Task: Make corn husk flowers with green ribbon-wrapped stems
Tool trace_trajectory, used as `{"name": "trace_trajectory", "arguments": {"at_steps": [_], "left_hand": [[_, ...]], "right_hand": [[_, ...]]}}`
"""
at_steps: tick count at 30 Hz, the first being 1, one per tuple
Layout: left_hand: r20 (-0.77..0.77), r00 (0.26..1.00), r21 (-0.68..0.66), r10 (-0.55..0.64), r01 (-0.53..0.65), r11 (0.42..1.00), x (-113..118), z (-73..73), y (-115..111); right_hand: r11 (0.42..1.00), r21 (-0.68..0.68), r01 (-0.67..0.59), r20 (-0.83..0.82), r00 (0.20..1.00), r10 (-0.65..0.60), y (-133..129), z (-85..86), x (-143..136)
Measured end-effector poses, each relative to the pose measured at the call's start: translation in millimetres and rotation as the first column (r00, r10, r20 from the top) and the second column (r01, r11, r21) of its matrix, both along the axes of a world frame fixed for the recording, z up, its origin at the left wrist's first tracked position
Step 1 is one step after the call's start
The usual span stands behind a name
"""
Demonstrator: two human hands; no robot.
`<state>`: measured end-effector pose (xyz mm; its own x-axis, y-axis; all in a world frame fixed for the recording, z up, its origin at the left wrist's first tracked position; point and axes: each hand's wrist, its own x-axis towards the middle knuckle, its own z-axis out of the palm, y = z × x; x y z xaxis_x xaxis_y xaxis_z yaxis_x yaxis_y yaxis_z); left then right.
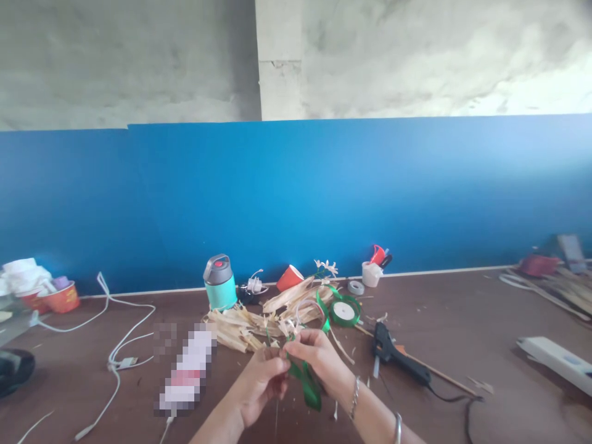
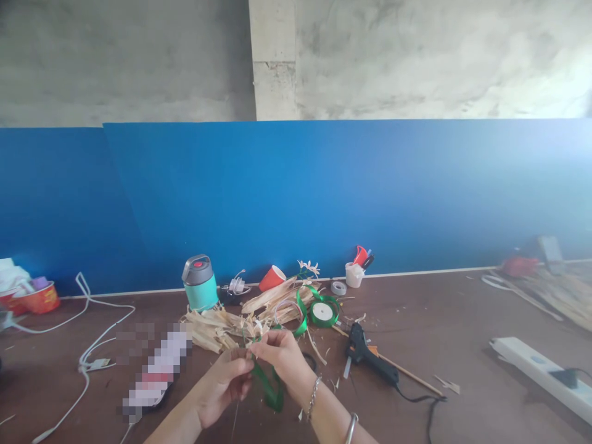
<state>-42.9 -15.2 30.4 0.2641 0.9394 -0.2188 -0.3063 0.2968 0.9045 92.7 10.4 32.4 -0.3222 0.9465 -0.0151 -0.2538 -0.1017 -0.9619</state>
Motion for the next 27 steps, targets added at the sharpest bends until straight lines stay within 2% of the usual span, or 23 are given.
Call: {"name": "trace_trajectory", "arguments": {"at_steps": [3, 7, 12, 15, 18, 21, 24, 25, 27], "left_hand": [[-0.101, 0.993, 0.111, 0.054, -0.043, 0.993, 2.6, 0.7, 1.0], [-0.213, 0.955, 0.220, 0.204, -0.156, 0.963, 8.1, -1.7, 1.0], [-0.261, 0.905, 0.329, 0.336, -0.243, 0.912, 10.9, -8.9, -0.7], [-0.276, 0.887, 0.372, 0.370, -0.256, 0.892, 10.4, -5.8, -2.1], [-0.252, 0.905, 0.326, 0.344, -0.256, 0.910, 10.2, 7.5, -2.2], [-0.178, 0.944, 0.243, 0.276, -0.230, 0.942, 8.8, 27.9, -1.7], [0.056, 0.993, 0.158, 0.106, -0.114, 0.981, 6.6, 49.2, -0.5], [0.113, 0.993, 0.121, 0.044, -0.058, 0.991, 6.4, 55.5, 0.1], [0.200, 0.980, 0.071, -0.005, -0.009, 0.997, 7.2, 66.7, 1.8]], "right_hand": [[0.996, 0.045, 0.072, 0.048, 0.996, -0.074, 0.5, 0.4, -3.8], [0.985, 0.096, 0.143, 0.103, 0.983, -0.153, 1.5, 2.3, -5.2], [0.974, 0.119, 0.192, 0.122, 0.971, -0.206, 1.1, 4.3, -5.0], [0.974, 0.119, 0.192, 0.092, 0.975, -0.204, 0.0, 7.5, -5.8], [0.986, 0.106, 0.131, 0.038, 0.990, -0.136, -0.8, 17.1, -3.5], [0.995, 0.096, 0.002, -0.020, 1.000, 0.000, 0.8, 33.7, 4.3], [0.977, 0.104, -0.186, -0.125, 0.972, 0.199, 5.9, 51.5, 13.8], [0.969, 0.112, -0.221, -0.150, 0.960, 0.237, 8.2, 56.6, 16.0], [0.960, 0.131, -0.247, -0.194, 0.943, 0.269, 12.8, 64.7, 18.1]]}}
